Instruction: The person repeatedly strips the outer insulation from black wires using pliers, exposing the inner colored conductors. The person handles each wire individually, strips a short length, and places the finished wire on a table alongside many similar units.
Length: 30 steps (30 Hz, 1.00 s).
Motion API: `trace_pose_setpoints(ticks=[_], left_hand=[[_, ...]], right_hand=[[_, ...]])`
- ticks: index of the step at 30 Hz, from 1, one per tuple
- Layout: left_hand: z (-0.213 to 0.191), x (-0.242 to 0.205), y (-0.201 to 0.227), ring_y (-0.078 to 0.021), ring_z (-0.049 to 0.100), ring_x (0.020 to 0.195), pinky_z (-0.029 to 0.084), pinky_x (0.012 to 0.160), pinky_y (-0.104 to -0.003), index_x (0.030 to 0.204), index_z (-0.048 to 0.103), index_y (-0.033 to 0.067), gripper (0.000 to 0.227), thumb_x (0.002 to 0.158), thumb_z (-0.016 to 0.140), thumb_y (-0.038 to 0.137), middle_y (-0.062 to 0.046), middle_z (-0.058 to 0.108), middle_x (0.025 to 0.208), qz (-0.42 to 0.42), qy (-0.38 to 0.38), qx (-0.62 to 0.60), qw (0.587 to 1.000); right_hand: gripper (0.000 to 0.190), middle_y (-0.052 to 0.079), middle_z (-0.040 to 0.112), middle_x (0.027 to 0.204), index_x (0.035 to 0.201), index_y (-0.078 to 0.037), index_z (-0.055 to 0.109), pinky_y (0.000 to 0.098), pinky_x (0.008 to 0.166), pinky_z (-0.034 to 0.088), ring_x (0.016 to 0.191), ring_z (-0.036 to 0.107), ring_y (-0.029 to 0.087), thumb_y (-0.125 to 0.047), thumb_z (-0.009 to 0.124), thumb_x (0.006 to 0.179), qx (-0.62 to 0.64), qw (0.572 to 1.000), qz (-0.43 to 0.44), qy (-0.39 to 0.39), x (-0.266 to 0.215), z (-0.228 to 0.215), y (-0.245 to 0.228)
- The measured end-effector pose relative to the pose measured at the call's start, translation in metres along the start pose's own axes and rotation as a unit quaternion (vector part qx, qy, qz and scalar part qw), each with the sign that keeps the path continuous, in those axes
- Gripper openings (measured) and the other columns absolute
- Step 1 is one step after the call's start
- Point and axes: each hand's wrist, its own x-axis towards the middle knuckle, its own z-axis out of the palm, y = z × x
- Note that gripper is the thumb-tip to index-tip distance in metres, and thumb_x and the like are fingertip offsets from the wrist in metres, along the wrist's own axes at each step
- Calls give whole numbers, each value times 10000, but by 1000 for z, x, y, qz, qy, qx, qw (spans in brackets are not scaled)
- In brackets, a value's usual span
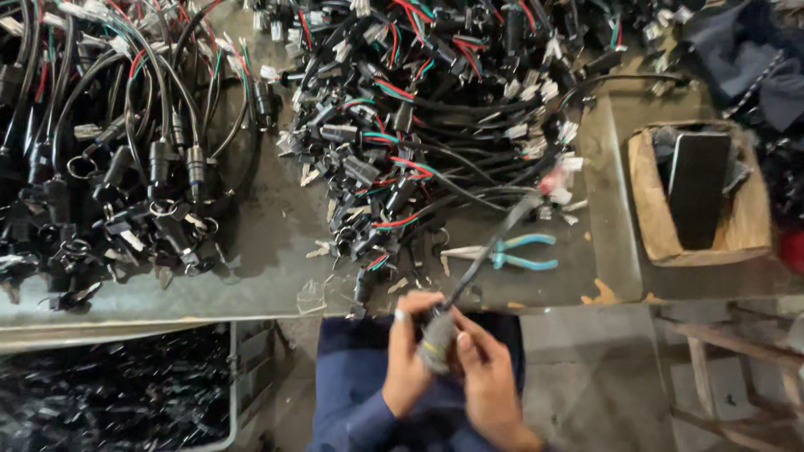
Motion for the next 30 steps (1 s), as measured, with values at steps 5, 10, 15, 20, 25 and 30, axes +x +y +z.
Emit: trace_pose_setpoints(ticks=[5, 10, 15, 20, 25, 30], left_hand=[[-5, -9, -22, -88, 555, 796, 463, 703, -219, 1327, 567, 22, 341, 987, 590, 38, -4, 623, 944, -208, 22, -138, 968], [-5, -17, -26, -106, 586, 819, 512, 719, -254, 1293, 582, 29, 401, 910, 658, -65, -22, 674, 927, -208, 1, -22, 978], [-5, -21, -10, -84, 688, 801, 559, 708, -250, 1300, 529, 59, 484, 857, 699, -35, -4, 715, 897, -166, -82, 40, 982], [16, -10, 12, -84, 601, 871, 525, 731, -251, 1326, 576, 31, 388, 949, 648, -29, -31, 675, 992, -227, -24, -64, 972], [18, -26, 20, -93, 611, 1061, 508, 894, -260, 1343, 512, 34, 419, 933, 591, 3, -28, 657, 1159, -167, -140, -102, 971], [58, -14, -17, -129, 628, 959, 528, 877, -267, 1235, 609, 51, 255, 1001, 539, 127, -56, 656, 1100, -223, 129, -344, 903]], right_hand=[[494, -65, 587, 887, 1406, -94, 616, 206, 573, 317, 690, 425, 51, -118, 648, 914, -62, 977, 191, -77, 0, -30, 8], [515, -34, 513, 924, 1443, -32, 635, 218, 647, 387, 771, 463, 59, -22, 692, 930, -111, 969, 148, -167, 4, -44, 10], [490, -30, 551, 997, 1356, -54, 632, 217, 709, 430, 851, 522, 66, 13, 678, 873, -113, 972, 158, -136, -5, -46, 20], [310, -3, 602, 1084, 1243, 78, 708, 245, 691, 432, 850, 529, 114, -31, 675, 955, -15, 985, 154, -77, 7, -70, 18], [373, 33, 639, 1141, 1169, 78, 721, 288, 871, 497, 1035, 611, 139, -161, 797, 893, -43, 972, 90, -214, 12, -68, 1], [542, 55, 652, 1053, 1178, -20, 694, 327, 786, 515, 944, 608, 149, -364, 848, 788, -69, 986, 120, -98, 21, -24, -23]])
